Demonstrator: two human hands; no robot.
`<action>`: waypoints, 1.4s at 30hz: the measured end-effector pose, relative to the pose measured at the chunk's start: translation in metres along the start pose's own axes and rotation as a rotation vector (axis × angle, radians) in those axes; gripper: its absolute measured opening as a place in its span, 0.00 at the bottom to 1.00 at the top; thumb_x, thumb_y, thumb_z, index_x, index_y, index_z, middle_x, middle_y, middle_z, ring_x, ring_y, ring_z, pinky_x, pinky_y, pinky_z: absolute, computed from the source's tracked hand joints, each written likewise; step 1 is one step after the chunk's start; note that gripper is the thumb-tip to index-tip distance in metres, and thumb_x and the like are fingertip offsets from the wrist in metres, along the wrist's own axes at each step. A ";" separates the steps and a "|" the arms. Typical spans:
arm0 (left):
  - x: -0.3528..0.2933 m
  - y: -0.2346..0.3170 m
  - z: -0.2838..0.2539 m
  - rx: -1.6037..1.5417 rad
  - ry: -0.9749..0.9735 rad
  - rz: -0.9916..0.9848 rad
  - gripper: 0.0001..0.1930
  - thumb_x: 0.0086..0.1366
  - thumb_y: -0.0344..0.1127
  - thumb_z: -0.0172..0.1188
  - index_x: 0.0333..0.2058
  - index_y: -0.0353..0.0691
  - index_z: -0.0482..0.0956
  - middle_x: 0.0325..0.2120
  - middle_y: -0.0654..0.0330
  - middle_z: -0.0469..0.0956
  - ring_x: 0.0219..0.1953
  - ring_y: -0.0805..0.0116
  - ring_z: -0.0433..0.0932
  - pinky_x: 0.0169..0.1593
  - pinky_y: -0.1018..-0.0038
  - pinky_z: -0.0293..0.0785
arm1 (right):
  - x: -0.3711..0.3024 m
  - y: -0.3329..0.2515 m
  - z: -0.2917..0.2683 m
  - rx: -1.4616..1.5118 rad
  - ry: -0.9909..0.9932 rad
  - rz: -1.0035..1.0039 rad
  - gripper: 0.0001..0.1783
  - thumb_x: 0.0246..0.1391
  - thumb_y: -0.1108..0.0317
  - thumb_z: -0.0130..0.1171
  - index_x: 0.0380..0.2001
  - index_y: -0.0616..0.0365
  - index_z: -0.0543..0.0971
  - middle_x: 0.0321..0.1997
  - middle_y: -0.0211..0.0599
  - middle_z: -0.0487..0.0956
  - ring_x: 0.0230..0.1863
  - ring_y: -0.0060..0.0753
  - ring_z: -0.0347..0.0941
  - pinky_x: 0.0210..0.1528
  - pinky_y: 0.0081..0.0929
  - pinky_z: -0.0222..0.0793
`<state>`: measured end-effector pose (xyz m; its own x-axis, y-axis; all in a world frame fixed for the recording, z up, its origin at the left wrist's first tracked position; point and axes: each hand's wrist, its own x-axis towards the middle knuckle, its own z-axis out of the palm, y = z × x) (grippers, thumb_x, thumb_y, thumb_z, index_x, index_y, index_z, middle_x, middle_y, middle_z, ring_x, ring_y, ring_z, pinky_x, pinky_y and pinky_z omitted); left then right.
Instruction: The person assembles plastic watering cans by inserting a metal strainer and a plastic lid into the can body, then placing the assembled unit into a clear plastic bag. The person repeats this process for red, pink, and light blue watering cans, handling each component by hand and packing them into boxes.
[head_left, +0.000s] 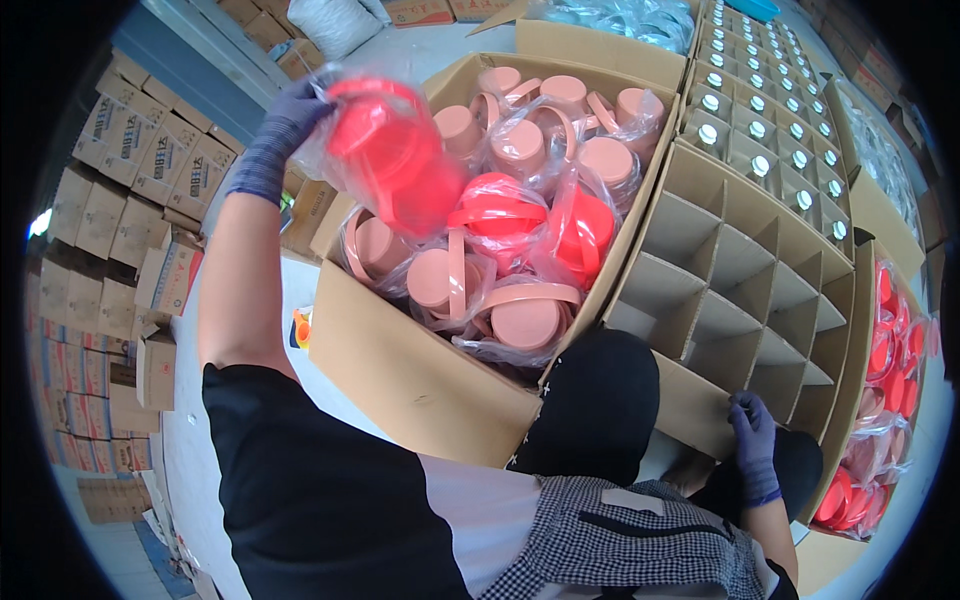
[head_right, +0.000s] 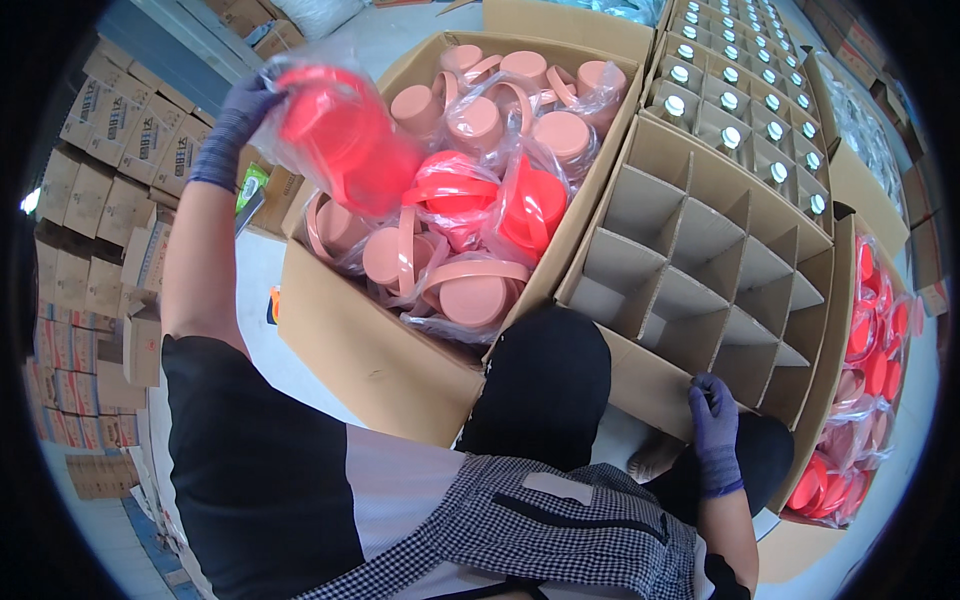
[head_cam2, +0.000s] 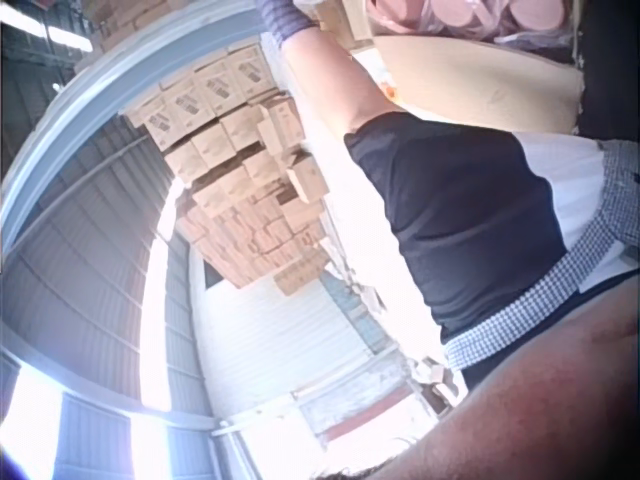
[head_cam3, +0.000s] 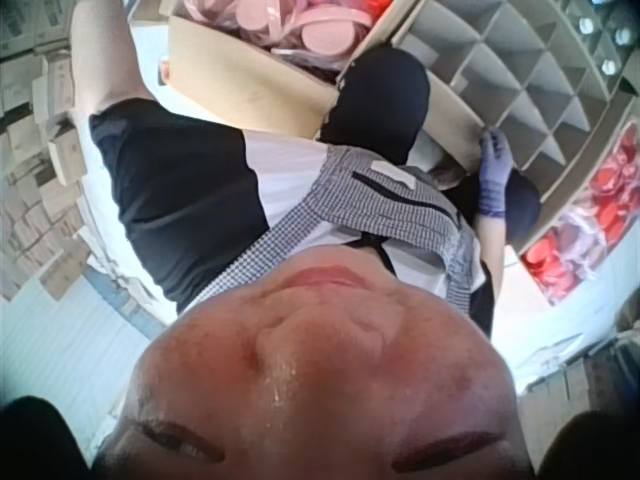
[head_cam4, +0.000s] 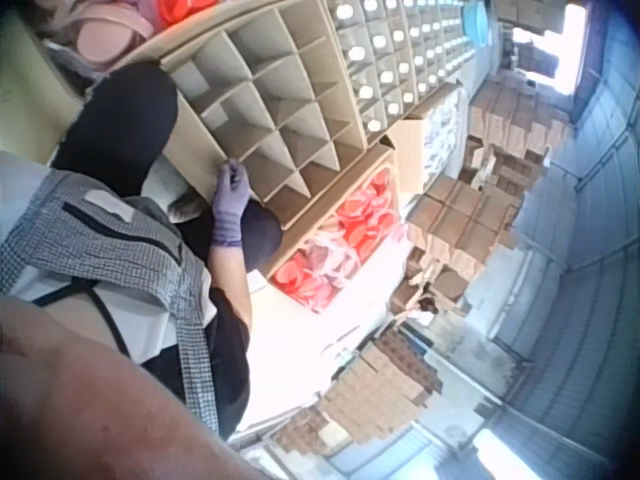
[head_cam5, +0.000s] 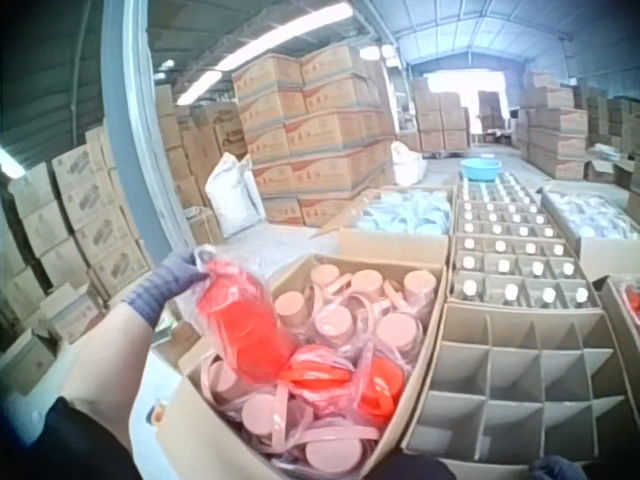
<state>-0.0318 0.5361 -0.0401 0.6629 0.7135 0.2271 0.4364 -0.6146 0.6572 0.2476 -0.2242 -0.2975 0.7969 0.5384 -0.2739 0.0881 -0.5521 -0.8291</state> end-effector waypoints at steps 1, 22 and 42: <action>0.005 -0.019 0.014 0.205 -0.020 -0.041 0.24 0.62 0.32 0.69 0.57 0.39 0.80 0.47 0.59 0.85 0.47 0.70 0.80 0.54 0.69 0.77 | 0.000 -0.003 0.000 -0.056 0.018 0.066 0.13 0.63 0.68 0.61 0.48 0.61 0.79 0.41 0.33 0.80 0.45 0.26 0.76 0.53 0.26 0.71; -0.236 0.294 0.502 0.467 -1.028 1.131 0.45 0.52 0.73 0.64 0.56 0.39 0.79 0.47 0.47 0.82 0.54 0.49 0.80 0.57 0.57 0.74 | 0.015 0.097 0.143 -0.818 -0.756 -0.059 0.29 0.60 0.55 0.47 0.63 0.50 0.77 0.66 0.46 0.76 0.67 0.51 0.70 0.70 0.49 0.61; -0.337 0.444 0.325 0.544 -0.704 0.899 0.19 0.58 0.54 0.66 0.36 0.45 0.87 0.23 0.51 0.81 0.33 0.47 0.82 0.40 0.53 0.76 | 0.045 0.148 0.148 -0.563 0.097 -0.049 0.34 0.59 0.52 0.47 0.68 0.50 0.71 0.73 0.49 0.67 0.76 0.54 0.57 0.76 0.58 0.47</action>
<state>0.1365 -0.0862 -0.0589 0.9611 -0.2568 -0.1016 -0.2527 -0.9661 0.0522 0.2083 -0.1874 -0.5050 0.8325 0.5261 -0.1736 0.4102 -0.7960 -0.4452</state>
